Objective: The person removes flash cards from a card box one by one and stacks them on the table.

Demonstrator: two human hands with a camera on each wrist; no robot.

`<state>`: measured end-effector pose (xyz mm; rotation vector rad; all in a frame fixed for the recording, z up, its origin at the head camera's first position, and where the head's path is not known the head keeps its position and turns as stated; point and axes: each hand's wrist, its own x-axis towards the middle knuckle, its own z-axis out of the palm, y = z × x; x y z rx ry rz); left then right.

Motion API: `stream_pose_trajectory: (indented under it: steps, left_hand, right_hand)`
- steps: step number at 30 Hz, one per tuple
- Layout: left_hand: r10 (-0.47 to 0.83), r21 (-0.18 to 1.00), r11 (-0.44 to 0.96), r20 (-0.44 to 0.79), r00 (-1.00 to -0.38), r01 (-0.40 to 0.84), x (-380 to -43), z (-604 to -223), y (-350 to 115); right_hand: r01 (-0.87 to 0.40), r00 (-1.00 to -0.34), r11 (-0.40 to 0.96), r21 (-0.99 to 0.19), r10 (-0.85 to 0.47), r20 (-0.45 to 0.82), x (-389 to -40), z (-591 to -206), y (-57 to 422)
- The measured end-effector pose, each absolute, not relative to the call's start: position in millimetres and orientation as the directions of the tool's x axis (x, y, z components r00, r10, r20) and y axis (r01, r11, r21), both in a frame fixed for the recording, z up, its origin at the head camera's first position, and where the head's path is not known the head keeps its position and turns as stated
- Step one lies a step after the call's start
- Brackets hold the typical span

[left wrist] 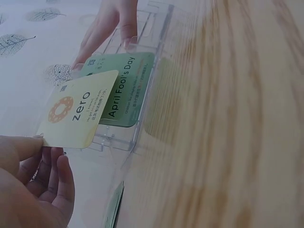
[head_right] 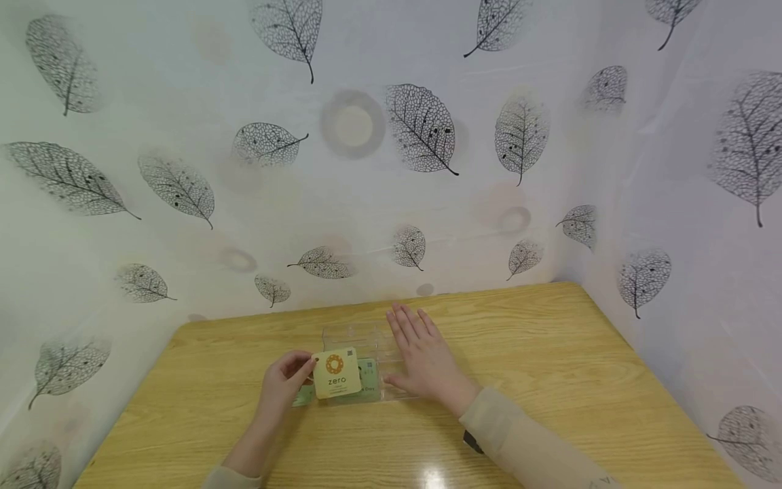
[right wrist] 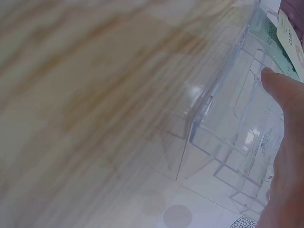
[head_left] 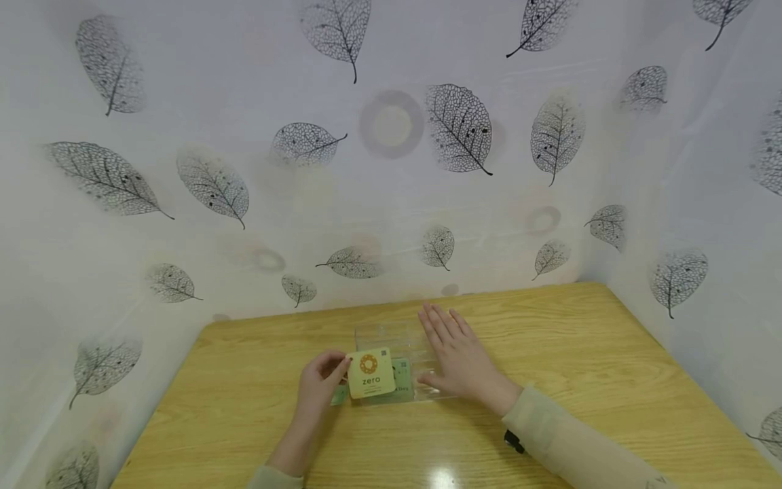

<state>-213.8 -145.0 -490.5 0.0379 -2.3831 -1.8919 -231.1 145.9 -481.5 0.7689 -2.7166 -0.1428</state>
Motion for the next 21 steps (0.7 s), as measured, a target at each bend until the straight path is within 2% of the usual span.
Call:
stream_pose_trajectory:
  steps: [21]
  left_hand:
    - [-0.113, 0.969, 0.247, 0.041, -0.993, 0.012, -212.6, -490.1, -152.7]
  right_hand:
    - [-0.505, -0.8, 0.849, 0.156, -0.528, 0.286, -230.8, -481.4, 146.1]
